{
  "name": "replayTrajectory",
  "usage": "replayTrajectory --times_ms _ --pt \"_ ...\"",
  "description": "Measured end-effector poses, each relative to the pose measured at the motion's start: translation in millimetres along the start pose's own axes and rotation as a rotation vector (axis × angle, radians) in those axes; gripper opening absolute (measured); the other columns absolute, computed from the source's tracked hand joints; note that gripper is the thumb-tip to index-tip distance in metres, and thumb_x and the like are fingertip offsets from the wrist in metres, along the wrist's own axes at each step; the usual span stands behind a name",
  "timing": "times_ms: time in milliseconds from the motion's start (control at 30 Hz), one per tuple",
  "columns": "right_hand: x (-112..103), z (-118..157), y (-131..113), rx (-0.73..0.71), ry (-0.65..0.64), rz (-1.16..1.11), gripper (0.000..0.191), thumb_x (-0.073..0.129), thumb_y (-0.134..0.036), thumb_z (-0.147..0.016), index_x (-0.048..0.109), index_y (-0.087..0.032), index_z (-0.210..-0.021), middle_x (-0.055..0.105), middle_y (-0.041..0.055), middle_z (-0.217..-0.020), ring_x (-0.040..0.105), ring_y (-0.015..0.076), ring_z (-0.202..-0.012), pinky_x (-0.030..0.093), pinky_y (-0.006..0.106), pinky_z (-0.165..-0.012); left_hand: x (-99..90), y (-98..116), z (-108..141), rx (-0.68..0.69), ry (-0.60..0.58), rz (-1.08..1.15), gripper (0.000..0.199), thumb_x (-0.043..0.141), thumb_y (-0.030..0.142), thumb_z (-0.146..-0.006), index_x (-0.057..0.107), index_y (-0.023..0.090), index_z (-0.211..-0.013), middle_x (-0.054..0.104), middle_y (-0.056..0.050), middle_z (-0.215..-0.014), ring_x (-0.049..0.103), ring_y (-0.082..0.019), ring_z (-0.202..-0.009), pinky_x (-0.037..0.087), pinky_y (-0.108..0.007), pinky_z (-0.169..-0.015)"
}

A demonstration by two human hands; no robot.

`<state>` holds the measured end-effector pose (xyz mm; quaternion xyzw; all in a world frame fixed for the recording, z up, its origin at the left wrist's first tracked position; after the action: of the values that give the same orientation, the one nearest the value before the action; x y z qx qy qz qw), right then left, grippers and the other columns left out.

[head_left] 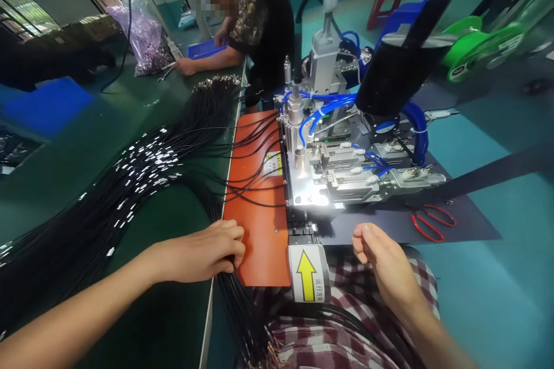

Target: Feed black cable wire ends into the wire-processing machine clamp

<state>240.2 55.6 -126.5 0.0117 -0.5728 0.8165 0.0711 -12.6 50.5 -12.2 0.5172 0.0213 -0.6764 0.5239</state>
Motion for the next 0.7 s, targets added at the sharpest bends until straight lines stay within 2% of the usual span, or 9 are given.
replayTrajectory --times_ms 133,200,300,367,467,533,600,700 --pt "-2 1 -4 -0.004 0.011 -0.008 0.029 0.051 -0.046 -0.085 0.053 -0.021 -0.072 0.045 -0.0029 -0.059 0.037 0.0117 -0.050 0.031 0.025 -0.050 -5.7 -7 -3 -0.027 -0.058 0.271 0.013 0.047 0.019 -0.087 0.059 0.021 -0.081 0.057 -0.001 -0.087 0.051 -0.017 -0.084 0.041 -0.027 -0.075" --pt "0 3 -7 -0.009 0.006 -0.001 0.029 0.051 -0.045 -0.086 0.052 -0.020 -0.072 0.045 -0.0033 -0.059 0.037 0.0110 -0.050 0.031 0.024 -0.050 -5.1 -7 -6 -0.036 -0.044 0.386 0.010 0.049 0.023 -0.086 0.058 0.020 -0.083 0.057 -0.001 -0.086 0.052 -0.016 -0.081 0.042 -0.026 -0.074" --pt "13 11 -16 -0.047 -0.097 0.031 0.029 0.048 -0.046 -0.088 0.054 -0.020 -0.074 0.046 -0.0031 -0.061 0.039 0.0106 -0.051 0.032 0.024 -0.050 -6.3 -14 -13 -0.103 0.148 0.466 0.010 0.046 0.025 -0.087 0.054 0.019 -0.085 0.056 -0.001 -0.084 0.051 -0.014 -0.076 0.042 -0.025 -0.070" --pt "28 19 -21 -0.078 -0.241 0.052 0.034 0.040 -0.047 -0.091 0.056 -0.020 -0.079 0.048 -0.0017 -0.063 0.042 0.0113 -0.053 0.034 0.024 -0.051 -5.3 -20 -17 -0.169 0.301 0.447 0.012 0.042 0.026 -0.089 0.051 0.019 -0.086 0.053 0.000 -0.081 0.049 -0.014 -0.073 0.041 -0.024 -0.066" --pt "47 31 -27 -0.126 -0.402 0.126 0.039 0.031 -0.045 -0.094 0.058 -0.019 -0.086 0.051 0.0001 -0.067 0.046 0.0131 -0.057 0.037 0.026 -0.054 3.3 -24 -19 -0.238 0.396 0.353 0.013 0.039 0.029 -0.091 0.048 0.020 -0.086 0.052 0.001 -0.077 0.048 -0.014 -0.069 0.040 -0.024 -0.061" --pt "49 33 -30 -0.149 -0.397 0.206 0.028 0.039 -0.039 -0.093 0.058 -0.020 -0.085 0.052 -0.0004 -0.068 0.047 0.0133 -0.060 0.037 0.026 -0.056 7.9 -24 -20 -0.263 0.424 0.278 0.014 0.038 0.031 -0.091 0.047 0.021 -0.086 0.054 0.001 -0.078 0.050 -0.015 -0.069 0.041 -0.024 -0.061" --pt "47 32 -32 -0.164 -0.340 0.260 0.014 0.049 -0.030 -0.089 0.057 -0.020 -0.083 0.053 -0.0015 -0.069 0.047 0.0132 -0.062 0.038 0.026 -0.059 9.6 -14 -22 -0.252 0.450 0.180 0.013 0.040 0.030 -0.091 0.048 0.021 -0.088 0.056 -0.001 -0.081 0.053 -0.017 -0.073 0.043 -0.027 -0.065" --pt "44 31 -37 -0.182 -0.287 0.267 0.003 0.056 -0.023 -0.084 0.056 -0.020 -0.082 0.053 -0.0023 -0.070 0.048 0.0130 -0.065 0.039 0.025 -0.062 12.0 21 -36 -0.118 0.452 0.034 0.012 0.044 0.026 -0.089 0.051 0.021 -0.097 0.058 -0.005 -0.091 0.053 -0.022 -0.085 0.042 -0.034 -0.077"
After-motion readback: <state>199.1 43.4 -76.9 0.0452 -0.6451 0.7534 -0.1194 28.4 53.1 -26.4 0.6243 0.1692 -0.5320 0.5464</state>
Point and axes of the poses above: each hand's wrist, its own z-axis away from the middle knuckle, its own x-axis out of the palm, y = z × x, the point moved 8 cm from there along -z, towards the middle knuckle
